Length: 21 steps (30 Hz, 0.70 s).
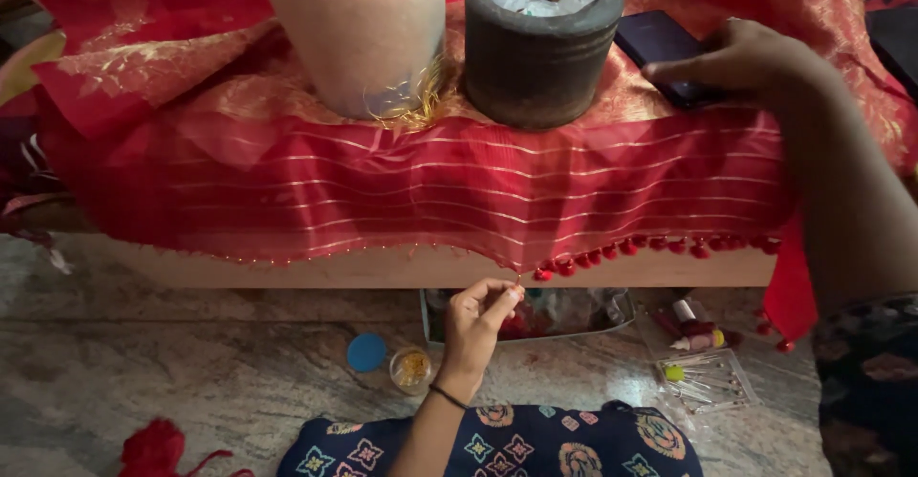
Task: Sewing or attaching small decorative red tassels and beads to the edge of a red silk fabric.
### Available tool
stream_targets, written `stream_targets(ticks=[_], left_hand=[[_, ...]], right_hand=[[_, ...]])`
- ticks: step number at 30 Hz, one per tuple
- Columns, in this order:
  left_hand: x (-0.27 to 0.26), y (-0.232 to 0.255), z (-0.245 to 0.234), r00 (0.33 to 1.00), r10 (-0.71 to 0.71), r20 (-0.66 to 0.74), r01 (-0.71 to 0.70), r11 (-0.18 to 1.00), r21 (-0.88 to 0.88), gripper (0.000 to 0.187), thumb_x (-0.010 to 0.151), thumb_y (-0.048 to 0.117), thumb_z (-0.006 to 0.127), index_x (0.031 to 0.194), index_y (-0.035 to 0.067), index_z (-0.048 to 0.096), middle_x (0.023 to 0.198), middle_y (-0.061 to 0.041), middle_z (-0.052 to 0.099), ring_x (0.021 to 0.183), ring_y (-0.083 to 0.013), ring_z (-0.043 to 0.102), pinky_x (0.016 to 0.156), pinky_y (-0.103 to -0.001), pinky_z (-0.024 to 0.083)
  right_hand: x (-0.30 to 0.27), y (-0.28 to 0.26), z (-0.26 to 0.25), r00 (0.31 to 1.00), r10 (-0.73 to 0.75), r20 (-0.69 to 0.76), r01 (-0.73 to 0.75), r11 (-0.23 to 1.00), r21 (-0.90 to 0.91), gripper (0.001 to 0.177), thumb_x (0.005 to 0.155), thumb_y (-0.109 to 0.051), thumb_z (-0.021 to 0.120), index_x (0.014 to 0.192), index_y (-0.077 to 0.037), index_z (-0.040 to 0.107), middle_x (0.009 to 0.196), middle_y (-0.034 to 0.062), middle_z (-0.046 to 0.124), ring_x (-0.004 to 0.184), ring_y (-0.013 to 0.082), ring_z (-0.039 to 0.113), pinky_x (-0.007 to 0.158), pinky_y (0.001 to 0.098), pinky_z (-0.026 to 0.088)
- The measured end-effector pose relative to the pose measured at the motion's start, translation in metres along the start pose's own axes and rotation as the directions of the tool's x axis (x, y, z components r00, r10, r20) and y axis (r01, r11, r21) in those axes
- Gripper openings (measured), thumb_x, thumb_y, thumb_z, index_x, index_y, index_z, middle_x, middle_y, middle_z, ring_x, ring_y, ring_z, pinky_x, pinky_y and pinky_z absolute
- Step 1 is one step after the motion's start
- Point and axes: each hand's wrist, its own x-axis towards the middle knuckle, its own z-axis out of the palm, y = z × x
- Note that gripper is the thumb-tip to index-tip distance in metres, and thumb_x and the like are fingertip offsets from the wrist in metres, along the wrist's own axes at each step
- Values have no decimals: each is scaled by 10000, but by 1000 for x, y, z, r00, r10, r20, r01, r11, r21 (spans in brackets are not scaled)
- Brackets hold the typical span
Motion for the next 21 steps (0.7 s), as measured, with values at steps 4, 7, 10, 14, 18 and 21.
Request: stream_targets(ticks=[4,7,10,14,18,21], left_hand=[[1,-5,1,1000,13,-2,-13,1000,-28,131,930,116,695,958,5,759,883,-22,762,762,-61,630,708,-226,501],[1,-5,0,1000,19,0,-19,999,-31,127,935,109,700,958,-2,757,880,-24,755,758,-63,617,701,-226,489],[-1,-2,2,1000,-15,-25,14,1000,-21,131,933,109,709,959,-6,765,862,-22,743,752,-64,612,688,-227,479],[5,-11,-2,999,51,-18,-50,999,19,131,930,123,712,961,2,753,861,-11,740,757,-61,627,694,-222,495],[10,-11,-4,992,125,-17,-120,978,171,137,935,144,728,956,9,730,847,-6,728,759,-66,658,695,-221,537],[13,-19,-10,988,146,49,-153,969,195,142,985,137,691,978,1,730,869,-18,727,778,-72,653,705,-226,539]], right_hand=[[3,-2,12,993,-5,-115,-6,995,-98,1049,565,-560,977,1327,58,608,1209,314,655,1031,419,683,871,492,562],[13,1,12,992,-15,-124,-1,991,-131,1052,560,-571,989,1288,94,622,1257,315,642,1089,421,663,884,493,542],[-3,-7,9,996,35,-79,-38,998,-42,1038,581,-518,954,1363,62,595,1288,291,663,1110,407,690,887,498,565],[-46,17,24,878,-277,-391,279,959,-55,1001,777,-420,938,1502,100,485,1314,379,530,1170,499,564,951,544,531],[-202,5,65,632,-599,-491,572,788,-226,493,930,-139,853,1315,-1,576,1207,208,606,1059,377,593,936,517,477],[-338,77,184,829,32,559,-347,813,467,209,913,-131,553,1035,-16,677,916,179,743,808,317,715,696,443,581]])
